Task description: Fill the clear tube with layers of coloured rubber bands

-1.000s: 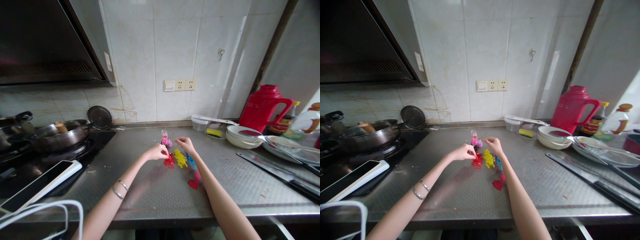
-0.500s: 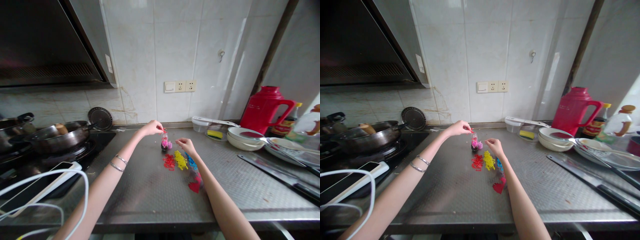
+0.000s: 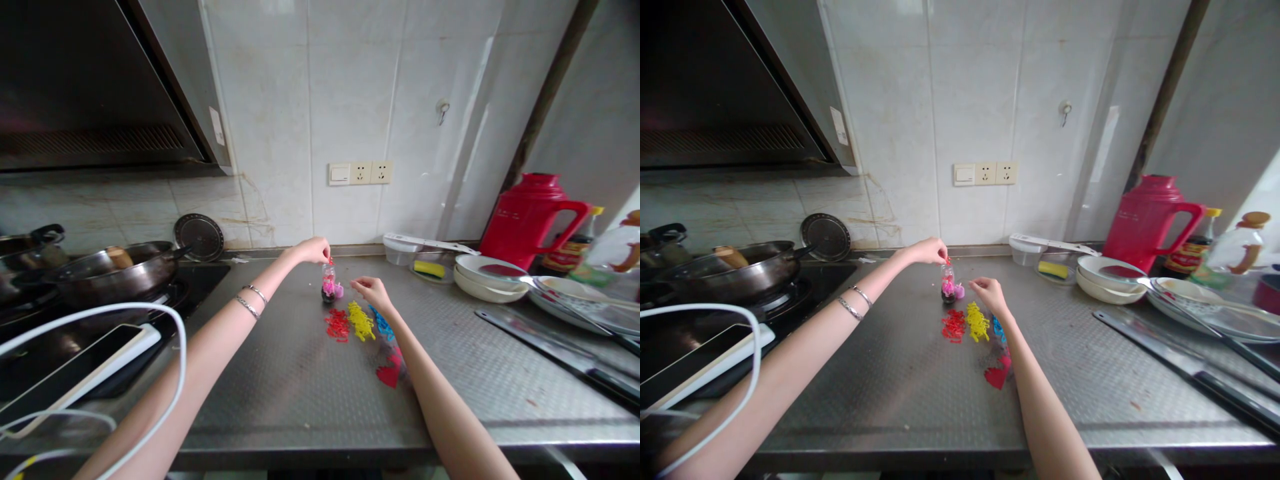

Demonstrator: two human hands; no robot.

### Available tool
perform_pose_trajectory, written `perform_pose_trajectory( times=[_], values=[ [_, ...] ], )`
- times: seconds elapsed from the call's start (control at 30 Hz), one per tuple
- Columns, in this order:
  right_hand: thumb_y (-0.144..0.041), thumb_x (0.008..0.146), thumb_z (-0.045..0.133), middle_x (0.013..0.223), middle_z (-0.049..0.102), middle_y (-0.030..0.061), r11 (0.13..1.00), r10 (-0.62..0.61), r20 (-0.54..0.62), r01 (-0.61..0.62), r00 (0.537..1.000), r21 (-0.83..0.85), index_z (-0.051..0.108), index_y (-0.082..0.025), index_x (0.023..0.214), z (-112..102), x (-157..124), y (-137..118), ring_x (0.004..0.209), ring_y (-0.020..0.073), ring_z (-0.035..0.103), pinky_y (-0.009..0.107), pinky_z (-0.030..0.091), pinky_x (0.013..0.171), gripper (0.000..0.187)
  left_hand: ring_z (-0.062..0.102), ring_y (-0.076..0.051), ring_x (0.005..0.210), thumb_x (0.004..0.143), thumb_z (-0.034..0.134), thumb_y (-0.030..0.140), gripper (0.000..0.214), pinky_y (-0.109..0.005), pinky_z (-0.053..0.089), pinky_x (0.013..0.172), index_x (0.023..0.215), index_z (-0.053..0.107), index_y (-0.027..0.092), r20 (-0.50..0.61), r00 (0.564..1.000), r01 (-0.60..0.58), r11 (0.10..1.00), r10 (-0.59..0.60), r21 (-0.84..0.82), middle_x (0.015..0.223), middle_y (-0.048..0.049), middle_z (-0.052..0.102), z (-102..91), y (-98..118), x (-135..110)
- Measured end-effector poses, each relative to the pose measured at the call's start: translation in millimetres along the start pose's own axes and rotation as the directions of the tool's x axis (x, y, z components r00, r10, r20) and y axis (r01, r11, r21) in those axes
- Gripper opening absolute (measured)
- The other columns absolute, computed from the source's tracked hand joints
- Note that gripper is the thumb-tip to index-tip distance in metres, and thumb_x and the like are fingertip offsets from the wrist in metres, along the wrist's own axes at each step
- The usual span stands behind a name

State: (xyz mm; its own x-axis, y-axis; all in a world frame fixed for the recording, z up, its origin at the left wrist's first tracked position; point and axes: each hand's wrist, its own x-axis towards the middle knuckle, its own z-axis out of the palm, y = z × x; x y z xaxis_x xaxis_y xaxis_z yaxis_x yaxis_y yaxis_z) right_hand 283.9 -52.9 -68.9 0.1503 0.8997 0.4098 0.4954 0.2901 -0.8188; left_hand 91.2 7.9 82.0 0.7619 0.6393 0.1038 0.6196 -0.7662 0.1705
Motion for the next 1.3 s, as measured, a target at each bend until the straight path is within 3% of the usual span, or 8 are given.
perform_pose_trajectory(
  times=[0.37, 0.77, 0.9, 1.03, 1.2, 1.3],
  values=[
    [-0.044, 0.068, 0.054, 0.056, 0.06, 0.0029, 1.0, 0.023, 0.013, -0.022, 1.0, -0.013, 0.069, -0.011, 0.074, 4, 2, 11, 0.049, 0.0102, 0.047, 0.02, 0.035, 0.046, 0.037, 0.048, -0.008, 0.049, 0.062, 0.058, 0.014, 0.015, -0.02, 0.032, 0.048, 0.07, 0.07, 0.011, 0.083, 0.996, 0.007, 0.999, -0.01, 0.04, 0.059, -0.0037, 0.064, 3.8, 0, 11],
    [-0.042, 0.069, 0.054, 0.053, 0.058, 0.0021, 1.0, -0.006, 0.02, 0.006, 1.0, -0.02, 0.068, -0.011, 0.072, 4, 1, 7, 0.049, 0.0103, 0.046, 0.02, 0.033, 0.046, 0.034, 0.049, -0.009, 0.05, 0.062, 0.06, 0.013, 0.015, -0.02, 0.033, 0.05, 0.071, 0.071, 0.012, 0.083, 0.997, 0.009, 1.0, -0.01, 0.007, 0.061, -0.0036, 0.065, 7.9, -3, 14],
    [-0.042, 0.069, 0.054, 0.054, 0.059, 0.0025, 0.999, -0.001, 0.017, 0.002, 1.0, -0.032, 0.068, -0.01, 0.073, 3, 0, 7, 0.049, 0.0106, 0.047, 0.021, 0.034, 0.047, 0.035, 0.048, -0.009, 0.049, 0.061, 0.058, 0.012, 0.016, -0.02, 0.033, 0.049, 0.071, 0.071, 0.011, 0.042, 0.999, 0.013, 0.997, -0.01, -0.073, 0.059, -0.0028, 0.064, 5.0, -6, 11],
    [-0.042, 0.069, 0.054, 0.056, 0.061, 0.0029, 0.999, -0.005, 0.022, 0.006, 1.0, -0.039, 0.068, -0.011, 0.073, 3, 1, 8, 0.051, 0.0112, 0.049, 0.021, 0.036, 0.048, 0.035, 0.053, -0.01, 0.056, 0.064, 0.055, 0.018, 0.019, -0.02, 0.036, 0.052, 0.074, 0.07, 0.01, -0.094, 0.996, -0.005, 0.98, -0.014, -0.198, 0.066, -0.004, 0.066, 3.7, -15, 0],
    [-0.039, 0.069, 0.053, 0.061, 0.064, 0.0044, 0.997, -0.028, 0.011, 0.029, 1.0, -0.074, 0.068, -0.012, 0.075, 4, 2, 11, 0.054, 0.0128, 0.053, 0.021, 0.038, 0.051, 0.032, 0.059, -0.014, 0.069, 0.068, 0.053, 0.025, 0.024, -0.022, 0.042, 0.063, 0.076, 0.069, 0.009, -0.28, 0.951, 0.036, 0.947, -0.131, -0.32, 0.074, -0.0069, 0.068, 31.4, -35, -23],
    [-0.035, 0.07, 0.051, 0.066, 0.066, 0.0056, 0.99, -0.069, 0.019, 0.071, 0.997, -0.126, 0.069, -0.013, 0.076, 4, 1, 11, 0.059, 0.0143, 0.056, 0.022, 0.041, 0.056, 0.029, 0.06, -0.015, 0.071, 0.067, 0.054, 0.025, 0.023, -0.023, 0.043, 0.067, 0.075, 0.069, 0.009, -0.214, 0.954, 0.121, 0.922, -0.21, -0.368, 0.075, -0.007, 0.068, 63.8, -45, -38]
  ],
)
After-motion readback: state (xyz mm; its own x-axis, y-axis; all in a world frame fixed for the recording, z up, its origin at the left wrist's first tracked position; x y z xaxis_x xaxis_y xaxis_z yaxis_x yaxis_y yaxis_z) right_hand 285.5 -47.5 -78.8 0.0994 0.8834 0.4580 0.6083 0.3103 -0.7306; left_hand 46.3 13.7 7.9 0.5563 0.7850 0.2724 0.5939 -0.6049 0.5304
